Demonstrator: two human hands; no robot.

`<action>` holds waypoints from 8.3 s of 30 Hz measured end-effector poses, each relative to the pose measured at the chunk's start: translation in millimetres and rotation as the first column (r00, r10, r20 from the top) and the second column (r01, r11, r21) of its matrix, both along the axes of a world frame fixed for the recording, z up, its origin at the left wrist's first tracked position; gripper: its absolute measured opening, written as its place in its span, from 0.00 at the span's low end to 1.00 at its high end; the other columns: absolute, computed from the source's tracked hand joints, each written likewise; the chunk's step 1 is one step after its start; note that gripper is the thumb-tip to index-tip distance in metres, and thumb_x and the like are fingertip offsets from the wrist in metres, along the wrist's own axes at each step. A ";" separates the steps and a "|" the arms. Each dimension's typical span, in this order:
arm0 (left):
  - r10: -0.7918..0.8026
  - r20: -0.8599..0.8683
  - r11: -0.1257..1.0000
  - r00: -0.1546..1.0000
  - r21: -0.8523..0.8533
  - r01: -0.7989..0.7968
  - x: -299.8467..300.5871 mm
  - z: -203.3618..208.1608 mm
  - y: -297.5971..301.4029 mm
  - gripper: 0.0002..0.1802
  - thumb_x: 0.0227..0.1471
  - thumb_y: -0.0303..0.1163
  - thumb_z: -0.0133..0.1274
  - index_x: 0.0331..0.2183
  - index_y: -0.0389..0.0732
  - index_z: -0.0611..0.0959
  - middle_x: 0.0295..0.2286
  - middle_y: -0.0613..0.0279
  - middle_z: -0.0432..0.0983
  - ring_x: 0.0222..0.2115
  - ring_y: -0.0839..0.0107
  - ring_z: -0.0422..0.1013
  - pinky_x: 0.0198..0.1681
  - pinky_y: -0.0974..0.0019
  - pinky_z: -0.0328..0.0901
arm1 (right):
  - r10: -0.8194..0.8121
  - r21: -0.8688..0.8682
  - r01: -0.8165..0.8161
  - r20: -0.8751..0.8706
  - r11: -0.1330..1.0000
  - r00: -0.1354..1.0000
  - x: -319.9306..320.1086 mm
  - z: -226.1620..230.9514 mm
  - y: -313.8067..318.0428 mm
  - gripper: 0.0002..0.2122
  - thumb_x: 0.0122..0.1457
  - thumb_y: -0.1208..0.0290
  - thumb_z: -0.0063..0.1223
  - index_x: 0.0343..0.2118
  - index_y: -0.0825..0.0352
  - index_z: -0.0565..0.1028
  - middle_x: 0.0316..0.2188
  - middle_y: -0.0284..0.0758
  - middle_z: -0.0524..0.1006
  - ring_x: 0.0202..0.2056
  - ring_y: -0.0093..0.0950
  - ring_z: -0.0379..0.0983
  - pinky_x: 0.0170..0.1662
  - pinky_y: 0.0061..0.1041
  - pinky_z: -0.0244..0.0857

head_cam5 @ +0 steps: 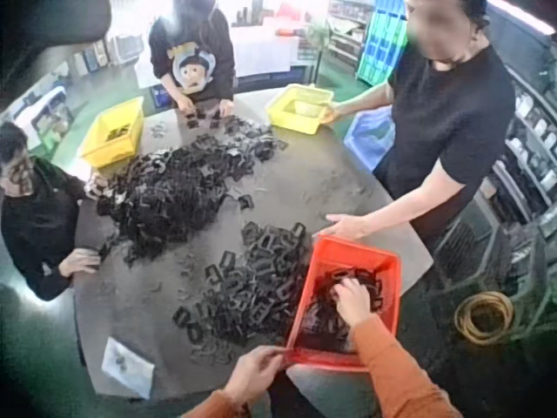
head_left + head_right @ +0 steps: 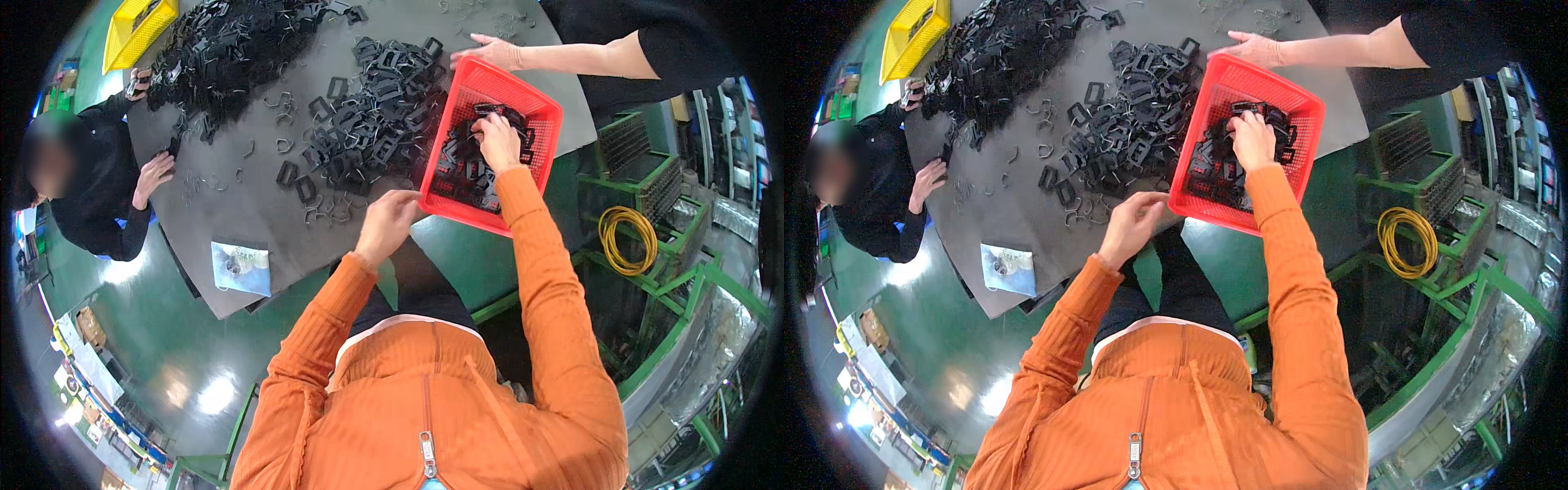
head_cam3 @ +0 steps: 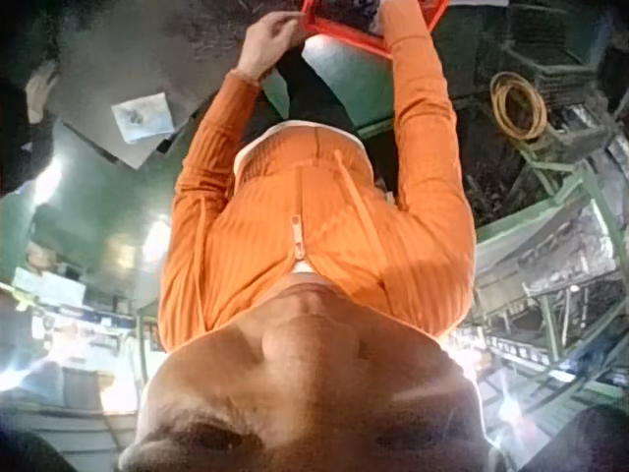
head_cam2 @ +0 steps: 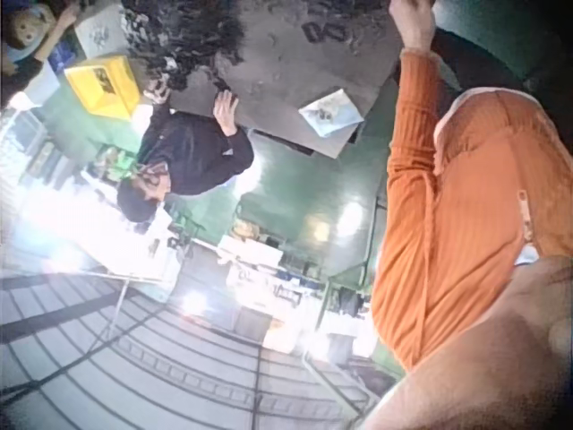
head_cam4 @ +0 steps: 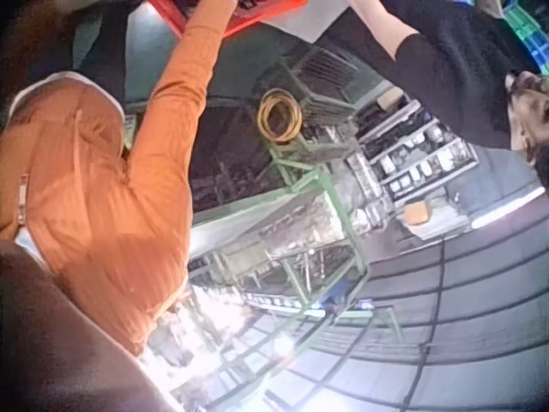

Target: The person assembles metal clips onto plastic parts by hand at a table and places the assembled components into a basket.

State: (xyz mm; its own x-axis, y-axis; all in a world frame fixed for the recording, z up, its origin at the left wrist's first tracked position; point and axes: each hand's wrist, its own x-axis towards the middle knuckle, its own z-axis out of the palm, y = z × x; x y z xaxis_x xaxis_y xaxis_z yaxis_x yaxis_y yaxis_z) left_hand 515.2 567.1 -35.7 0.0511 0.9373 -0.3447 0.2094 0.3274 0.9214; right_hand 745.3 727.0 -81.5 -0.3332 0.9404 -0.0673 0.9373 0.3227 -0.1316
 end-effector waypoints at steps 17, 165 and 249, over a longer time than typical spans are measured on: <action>0.512 -0.589 0.859 0.625 0.356 -0.368 -139.0 -78.1 -26.5 0.23 0.43 0.30 0.58 0.45 0.39 0.74 0.42 0.56 0.70 0.44 0.57 0.65 0.49 0.59 0.60 | -0.254 -0.113 0.292 -0.822 0.950 0.510 -52.8 44.2 -28.6 0.03 0.53 0.75 0.56 0.27 0.69 0.75 0.27 0.32 0.75 0.29 0.20 0.69 0.36 0.19 0.63; 0.177 -0.628 0.872 0.757 -0.256 -0.417 -192.8 -55.6 -4.5 0.14 0.47 0.40 0.51 0.23 0.38 0.79 0.23 0.49 0.76 0.26 0.51 0.73 0.31 0.54 0.66 | 0.155 -0.009 -0.171 -0.381 0.985 0.911 -285.8 -25.0 6.5 0.09 0.50 0.65 0.56 0.33 0.61 0.75 0.33 0.35 0.75 0.38 0.35 0.71 0.40 0.34 0.64; 0.344 -0.563 0.929 0.752 0.088 -0.359 -244.8 -90.8 95.0 0.20 0.43 0.33 0.61 0.38 0.37 0.74 0.33 0.53 0.74 0.34 0.60 0.72 0.38 0.63 0.66 | -0.007 -0.012 0.005 -0.140 1.000 0.990 -330.0 -34.0 32.6 0.14 0.42 0.63 0.64 0.30 0.63 0.76 0.31 0.38 0.77 0.37 0.39 0.73 0.40 0.38 0.62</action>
